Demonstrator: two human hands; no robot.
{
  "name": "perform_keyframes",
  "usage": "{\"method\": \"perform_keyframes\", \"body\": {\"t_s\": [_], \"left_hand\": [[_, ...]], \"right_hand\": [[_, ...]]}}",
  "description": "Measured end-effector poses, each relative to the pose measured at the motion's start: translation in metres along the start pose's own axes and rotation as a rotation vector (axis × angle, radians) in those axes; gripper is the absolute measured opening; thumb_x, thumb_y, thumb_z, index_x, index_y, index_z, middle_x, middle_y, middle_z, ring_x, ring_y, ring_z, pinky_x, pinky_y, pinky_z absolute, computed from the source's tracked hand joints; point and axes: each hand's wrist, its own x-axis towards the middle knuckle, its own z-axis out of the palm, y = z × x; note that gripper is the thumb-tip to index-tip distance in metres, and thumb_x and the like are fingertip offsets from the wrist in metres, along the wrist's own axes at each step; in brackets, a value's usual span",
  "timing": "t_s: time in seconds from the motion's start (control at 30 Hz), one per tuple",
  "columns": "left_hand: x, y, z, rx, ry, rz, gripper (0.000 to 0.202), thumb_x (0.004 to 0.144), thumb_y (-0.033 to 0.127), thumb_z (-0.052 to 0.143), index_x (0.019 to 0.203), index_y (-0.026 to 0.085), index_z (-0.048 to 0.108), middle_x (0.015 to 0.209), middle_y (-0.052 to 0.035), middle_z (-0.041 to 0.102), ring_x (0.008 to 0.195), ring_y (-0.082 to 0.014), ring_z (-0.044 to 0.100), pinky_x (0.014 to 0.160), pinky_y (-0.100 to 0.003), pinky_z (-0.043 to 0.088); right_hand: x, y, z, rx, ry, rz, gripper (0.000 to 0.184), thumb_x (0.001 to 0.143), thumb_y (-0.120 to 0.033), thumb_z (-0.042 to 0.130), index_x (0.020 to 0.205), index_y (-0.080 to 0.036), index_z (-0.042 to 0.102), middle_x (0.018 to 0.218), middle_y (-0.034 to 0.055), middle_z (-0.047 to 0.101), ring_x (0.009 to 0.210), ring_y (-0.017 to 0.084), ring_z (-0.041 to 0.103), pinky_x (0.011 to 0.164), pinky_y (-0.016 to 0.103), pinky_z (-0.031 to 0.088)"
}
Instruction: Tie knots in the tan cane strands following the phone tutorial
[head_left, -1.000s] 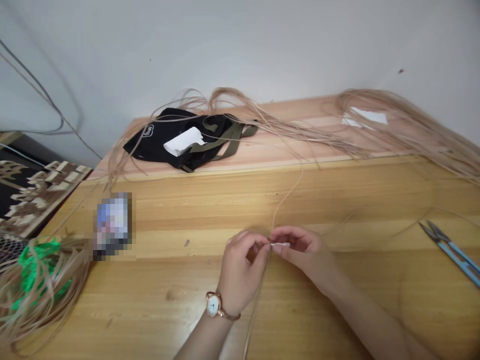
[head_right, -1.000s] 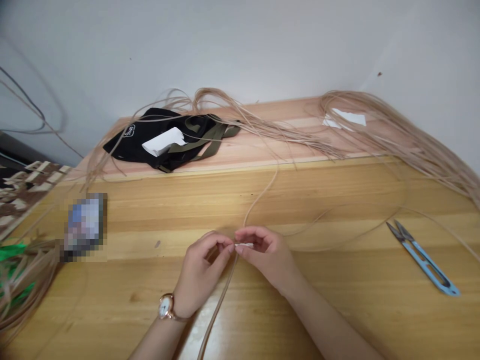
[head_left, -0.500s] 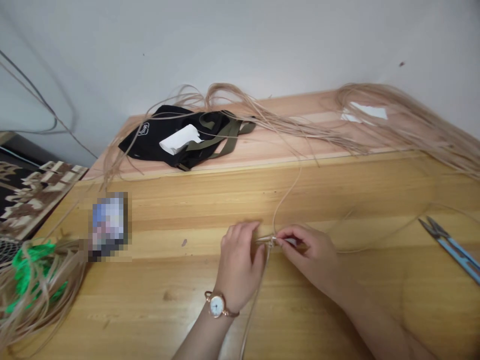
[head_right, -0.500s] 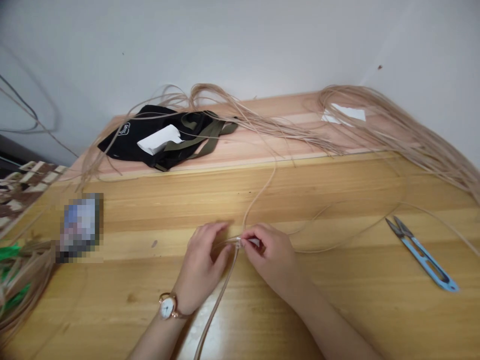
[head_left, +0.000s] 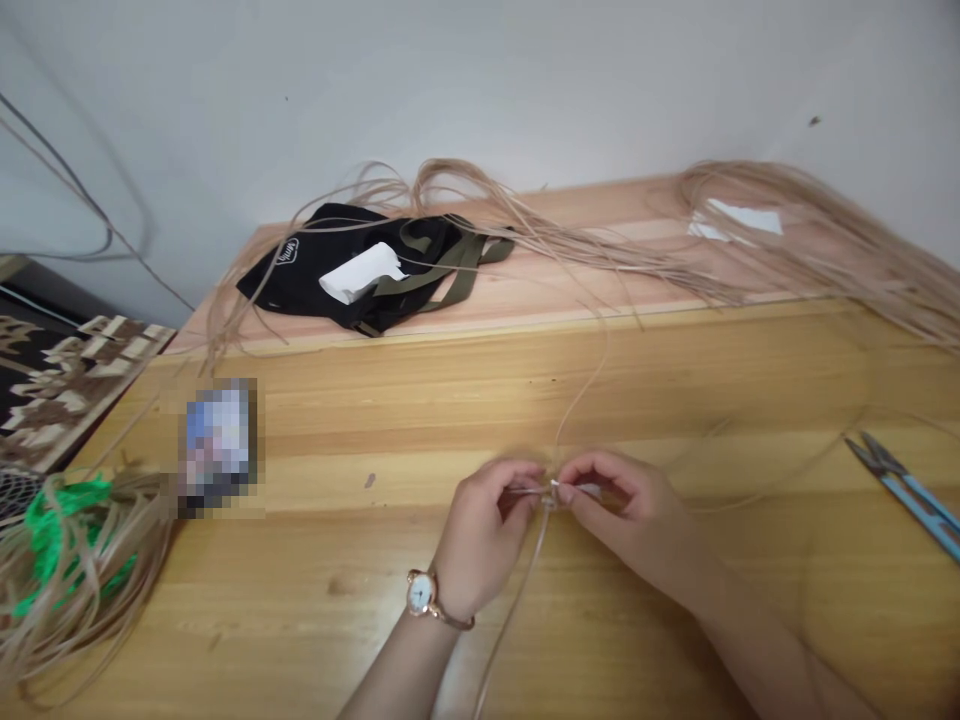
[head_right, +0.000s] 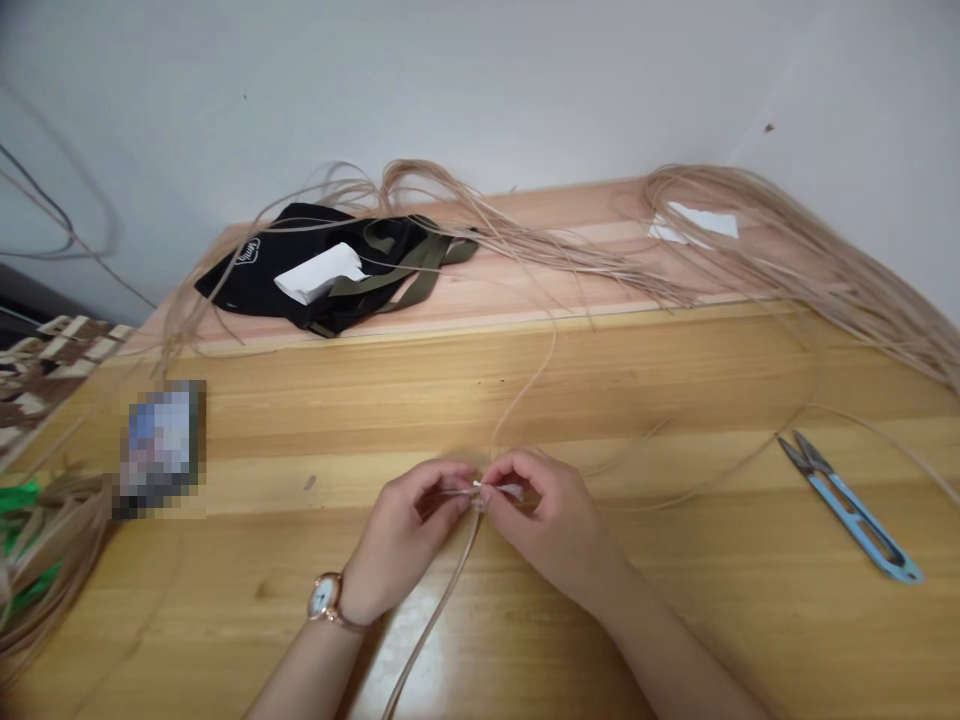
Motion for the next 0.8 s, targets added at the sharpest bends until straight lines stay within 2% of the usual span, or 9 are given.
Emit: {"method": "perform_keyframes", "body": {"t_s": [0.13, 0.27, 0.4, 0.5, 0.63, 0.8], "left_hand": [[-0.001, 0.001, -0.007, -0.113, -0.010, -0.058, 0.025, 0.072, 0.005, 0.050, 0.094, 0.016, 0.056, 0.092, -0.0051, 0.062, 0.085, -0.0140, 0.058, 0.078, -0.026, 0.046], [-0.001, 0.005, -0.012, -0.141, 0.005, -0.072, 0.024, 0.074, 0.005, 0.049, 0.094, 0.016, 0.056, 0.089, -0.0042, 0.063, 0.084, -0.0128, 0.059, 0.078, -0.024, 0.046], [0.000, 0.009, -0.013, -0.210, 0.014, -0.089, 0.022, 0.073, 0.005, 0.051, 0.092, 0.015, 0.057, 0.086, -0.0037, 0.064, 0.081, -0.0116, 0.059, 0.076, -0.022, 0.046], [0.000, 0.011, -0.013, -0.287, -0.020, -0.109, 0.021, 0.073, 0.006, 0.052, 0.092, 0.014, 0.057, 0.083, -0.0039, 0.064, 0.081, -0.0115, 0.059, 0.076, -0.022, 0.047], [0.000, 0.011, -0.012, -0.401, -0.054, -0.135, 0.022, 0.071, 0.006, 0.056, 0.092, 0.013, 0.056, 0.084, -0.0047, 0.064, 0.080, -0.0117, 0.059, 0.075, -0.022, 0.047], [0.001, 0.010, -0.009, -0.434, -0.017, -0.150, 0.022, 0.067, 0.007, 0.060, 0.088, 0.012, 0.057, 0.078, -0.0037, 0.063, 0.076, -0.0112, 0.060, 0.073, -0.022, 0.048]], "right_hand": [[-0.005, -0.003, -0.004, 0.007, 0.032, 0.014, 0.008, 0.075, -0.023, 0.051, 0.074, -0.019, 0.056, 0.070, 0.0013, 0.060, 0.064, 0.013, 0.056, 0.054, 0.020, 0.044], [-0.008, -0.008, -0.001, -0.037, -0.034, 0.052, 0.007, 0.075, -0.022, 0.050, 0.072, -0.019, 0.055, 0.063, -0.0010, 0.058, 0.054, 0.011, 0.052, 0.046, 0.019, 0.040], [-0.009, -0.011, 0.005, -0.127, -0.025, -0.011, 0.007, 0.073, -0.018, 0.048, 0.070, -0.020, 0.054, 0.064, -0.0017, 0.058, 0.058, 0.011, 0.053, 0.052, 0.020, 0.040], [-0.008, -0.011, 0.008, -0.163, -0.013, -0.052, 0.007, 0.072, -0.015, 0.048, 0.069, -0.019, 0.053, 0.064, -0.0018, 0.058, 0.059, 0.011, 0.053, 0.054, 0.021, 0.040], [-0.008, -0.010, 0.007, -0.148, -0.018, -0.083, 0.007, 0.070, -0.013, 0.049, 0.067, -0.019, 0.051, 0.063, -0.0019, 0.057, 0.058, 0.011, 0.052, 0.054, 0.021, 0.039], [-0.008, -0.008, 0.008, -0.104, -0.010, -0.093, 0.008, 0.068, -0.012, 0.049, 0.064, -0.018, 0.049, 0.065, -0.0011, 0.057, 0.061, 0.012, 0.053, 0.055, 0.022, 0.040]]}}
